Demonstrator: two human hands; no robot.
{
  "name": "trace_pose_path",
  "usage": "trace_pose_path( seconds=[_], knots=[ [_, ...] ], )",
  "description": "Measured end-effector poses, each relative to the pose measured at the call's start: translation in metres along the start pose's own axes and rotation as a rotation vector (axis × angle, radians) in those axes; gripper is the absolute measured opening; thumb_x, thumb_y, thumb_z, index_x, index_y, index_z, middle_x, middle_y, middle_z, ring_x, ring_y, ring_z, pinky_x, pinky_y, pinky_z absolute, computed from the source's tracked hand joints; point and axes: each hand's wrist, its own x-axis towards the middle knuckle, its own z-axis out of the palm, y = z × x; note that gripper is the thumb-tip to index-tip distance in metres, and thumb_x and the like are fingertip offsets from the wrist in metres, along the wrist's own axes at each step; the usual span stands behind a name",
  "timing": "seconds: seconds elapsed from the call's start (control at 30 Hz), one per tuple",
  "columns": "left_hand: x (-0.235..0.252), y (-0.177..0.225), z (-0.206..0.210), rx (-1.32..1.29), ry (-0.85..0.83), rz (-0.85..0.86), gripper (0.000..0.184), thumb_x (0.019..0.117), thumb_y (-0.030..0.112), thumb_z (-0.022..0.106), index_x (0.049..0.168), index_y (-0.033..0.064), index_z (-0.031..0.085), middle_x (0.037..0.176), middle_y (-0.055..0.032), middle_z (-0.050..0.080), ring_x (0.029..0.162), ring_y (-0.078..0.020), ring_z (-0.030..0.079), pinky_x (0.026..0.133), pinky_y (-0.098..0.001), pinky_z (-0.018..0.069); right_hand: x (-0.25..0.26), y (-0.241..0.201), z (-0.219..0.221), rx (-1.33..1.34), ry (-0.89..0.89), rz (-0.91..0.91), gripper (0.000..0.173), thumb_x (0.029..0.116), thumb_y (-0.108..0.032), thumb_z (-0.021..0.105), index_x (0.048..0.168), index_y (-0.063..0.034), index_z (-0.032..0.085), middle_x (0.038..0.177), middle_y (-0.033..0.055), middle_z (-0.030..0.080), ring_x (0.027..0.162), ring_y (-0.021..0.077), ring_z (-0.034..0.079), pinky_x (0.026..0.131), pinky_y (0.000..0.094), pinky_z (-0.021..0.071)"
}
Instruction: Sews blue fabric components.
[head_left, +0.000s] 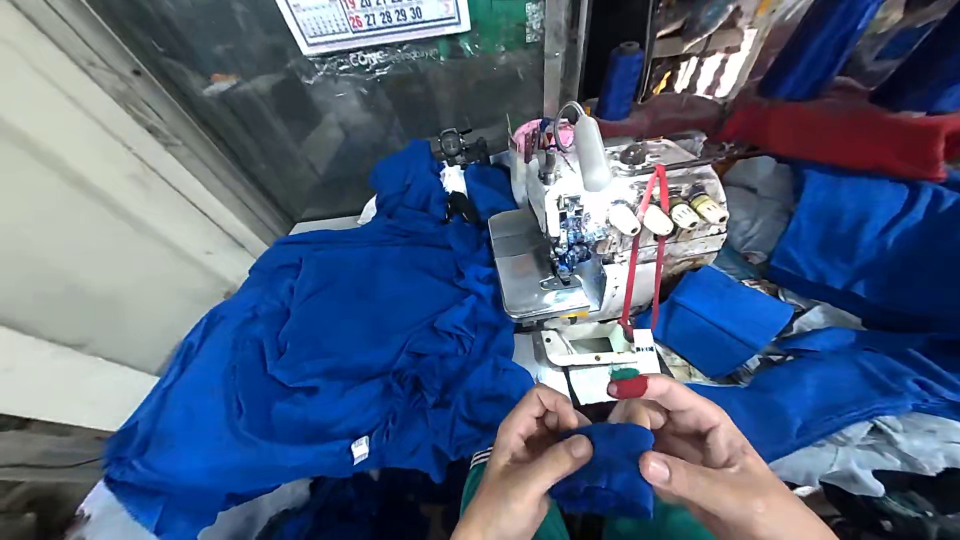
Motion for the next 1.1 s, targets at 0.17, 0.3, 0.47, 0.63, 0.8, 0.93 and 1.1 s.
trace_pose_path(
  seconds=[0.17, 0.3, 0.47, 0.63, 0.8, 0.93, 1.1],
  knots=[
    [0.001, 0.002, 0.011, -0.218, 0.041, 0.006, 0.019, 0.0982, 0.015, 0.067, 0.114, 0.0072, 0.062, 0.102, -0.0083, 0.067, 0.096, -0.0166, 0.067, 0.090, -0.0370, 0.0559, -0.004, 0.009, 0.002, 0.100, 0.028, 0.145, 0.047, 0.0996, -0.026, 0.068, 0.143, -0.0112, 0.057, 0.103, 0.0075, 0.072, 0.082, 0.0076, 0.066, 0.069, 0.0214, 0.0549],
    [-0.004, -0.007, 0.009, -0.019, 0.042, -0.092, 0.029, 0.0978, 0.015, 0.069, 0.122, 0.0024, 0.059, 0.103, -0.0101, 0.068, 0.093, -0.0151, 0.067, 0.087, -0.0346, 0.0570, -0.014, -0.006, 0.009, 0.215, 0.157, 0.172, 0.036, 0.1011, -0.028, 0.064, 0.136, -0.0219, 0.057, 0.098, 0.0039, 0.072, 0.067, 0.0039, 0.065, 0.055, 0.0162, 0.0516],
    [-0.004, -0.016, 0.016, -0.142, 0.108, -0.127, 0.035, 0.0962, 0.015, 0.072, 0.127, 0.0031, 0.059, 0.104, -0.0157, 0.072, 0.094, -0.0213, 0.072, 0.087, -0.0400, 0.0595, -0.024, 0.014, -0.006, 0.346, 0.135, 0.140, 0.039, 0.1046, -0.022, 0.059, 0.143, -0.0149, 0.053, 0.111, 0.0158, 0.069, 0.074, 0.0141, 0.069, 0.051, 0.0227, 0.0546],
    [-0.006, -0.019, 0.019, -0.271, 0.127, -0.168, 0.032, 0.0981, 0.020, 0.069, 0.126, 0.0083, 0.060, 0.107, -0.0125, 0.069, 0.096, -0.0214, 0.070, 0.088, -0.0418, 0.0588, -0.027, 0.002, -0.006, 0.316, 0.154, 0.190, 0.040, 0.0965, -0.022, 0.071, 0.134, -0.0168, 0.058, 0.103, 0.0101, 0.073, 0.073, 0.0128, 0.072, 0.051, 0.0229, 0.0583],
    [0.002, -0.007, 0.028, 0.120, 0.066, -0.354, 0.030, 0.1026, 0.019, 0.061, 0.127, 0.0017, 0.061, 0.108, -0.0129, 0.067, 0.095, -0.0197, 0.067, 0.084, -0.0377, 0.0584, -0.031, 0.009, -0.013, 0.405, 0.176, 0.210, 0.033, 0.1047, -0.025, 0.059, 0.137, -0.0167, 0.055, 0.103, 0.0128, 0.069, 0.066, 0.0100, 0.065, 0.047, 0.0191, 0.0511],
    [-0.011, -0.014, 0.021, -0.023, 0.074, -0.295, 0.032, 0.1015, 0.019, 0.064, 0.128, 0.0008, 0.058, 0.110, -0.0143, 0.066, 0.094, -0.0197, 0.067, 0.082, -0.0378, 0.0584, -0.033, 0.009, -0.011, 0.413, 0.246, 0.293, 0.029, 0.1042, -0.022, 0.059, 0.132, -0.0143, 0.057, 0.095, 0.0109, 0.066, 0.057, 0.0053, 0.054, 0.043, 0.0162, 0.0417],
    [-0.017, -0.020, 0.023, -0.170, 0.209, -0.304, 0.022, 0.1009, 0.014, 0.063, 0.121, 0.0040, 0.061, 0.112, -0.0138, 0.066, 0.101, -0.0216, 0.067, 0.091, -0.0435, 0.0568, -0.031, 0.008, -0.003, 0.426, 0.247, 0.320, 0.025, 0.1045, -0.021, 0.059, 0.128, -0.0144, 0.060, 0.092, 0.0090, 0.065, 0.055, 0.0028, 0.052, 0.043, 0.0145, 0.0410]
  ],
)
